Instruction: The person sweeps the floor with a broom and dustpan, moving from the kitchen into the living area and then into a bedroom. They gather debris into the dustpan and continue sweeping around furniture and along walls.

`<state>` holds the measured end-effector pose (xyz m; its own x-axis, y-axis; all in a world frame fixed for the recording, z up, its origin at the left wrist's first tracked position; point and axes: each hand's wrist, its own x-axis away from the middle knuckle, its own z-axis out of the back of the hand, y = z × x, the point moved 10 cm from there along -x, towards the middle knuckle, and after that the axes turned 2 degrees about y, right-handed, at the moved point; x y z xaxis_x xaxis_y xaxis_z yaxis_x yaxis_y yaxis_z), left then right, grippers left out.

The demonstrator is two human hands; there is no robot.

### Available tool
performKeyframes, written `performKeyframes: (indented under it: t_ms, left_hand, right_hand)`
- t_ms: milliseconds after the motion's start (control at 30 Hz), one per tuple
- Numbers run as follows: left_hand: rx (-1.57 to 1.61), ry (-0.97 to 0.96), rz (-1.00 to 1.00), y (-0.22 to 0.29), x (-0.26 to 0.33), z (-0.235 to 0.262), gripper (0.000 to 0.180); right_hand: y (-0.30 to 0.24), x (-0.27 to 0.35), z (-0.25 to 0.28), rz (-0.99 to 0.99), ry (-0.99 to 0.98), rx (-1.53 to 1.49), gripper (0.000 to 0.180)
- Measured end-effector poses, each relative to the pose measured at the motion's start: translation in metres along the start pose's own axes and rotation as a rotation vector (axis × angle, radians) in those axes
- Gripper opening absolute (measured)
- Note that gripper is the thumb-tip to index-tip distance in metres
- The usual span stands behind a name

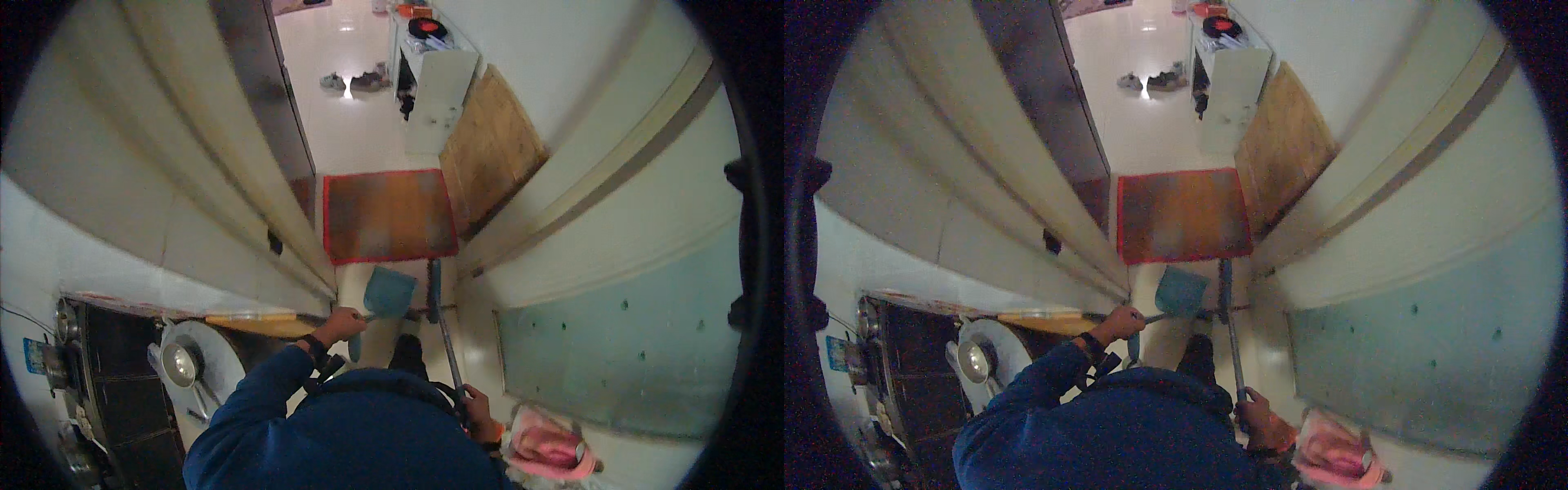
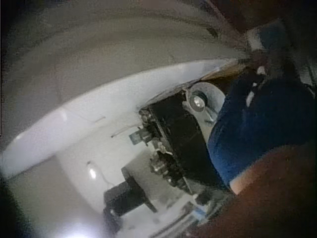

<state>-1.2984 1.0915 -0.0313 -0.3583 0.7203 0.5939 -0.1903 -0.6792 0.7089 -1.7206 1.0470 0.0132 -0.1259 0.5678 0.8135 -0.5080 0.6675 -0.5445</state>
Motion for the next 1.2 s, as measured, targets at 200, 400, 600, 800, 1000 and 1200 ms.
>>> performKeyframes:
  t_ms: [200, 400, 600, 800, 1000, 1200]
  left_hand:
    - [-0.09, 0.161, 0.026, 0.065, -0.084, 0.036, 0.032]
    - [0.18, 0.362, 0.096, 0.115, -0.126, 0.084, 0.032]
    - [0.262, 0.524, 0.085, 0.141, -0.192, 0.153, 0.032]
    - [0.311, 0.653, 0.05, 0.162, -0.306, 0.23, 0.03]
    - [0.221, 0.598, 0.01, 0.174, -0.426, 0.33, 0.018]
    - [0.647, 0.613, 0.174, 0.149, -0.505, 0.389, 0.012]
  right_hand:
    - [-0.121, -0.102, 0.024, 0.08, -0.11, 0.065, 0.05]
    - [-0.279, -0.163, 0.031, 0.339, -0.15, 0.272, 0.044]
    - [-0.386, -0.216, -0.011, 0.262, -0.28, 0.252, 0.052]
    - [-0.486, -0.282, -0.042, 0.322, -0.152, 0.445, 0.055]
    - [-0.581, -0.341, -0.063, 0.217, -0.129, 0.658, 0.052]
    - [-0.665, -0.388, -0.116, 0.343, -0.301, 0.391, 0.04]
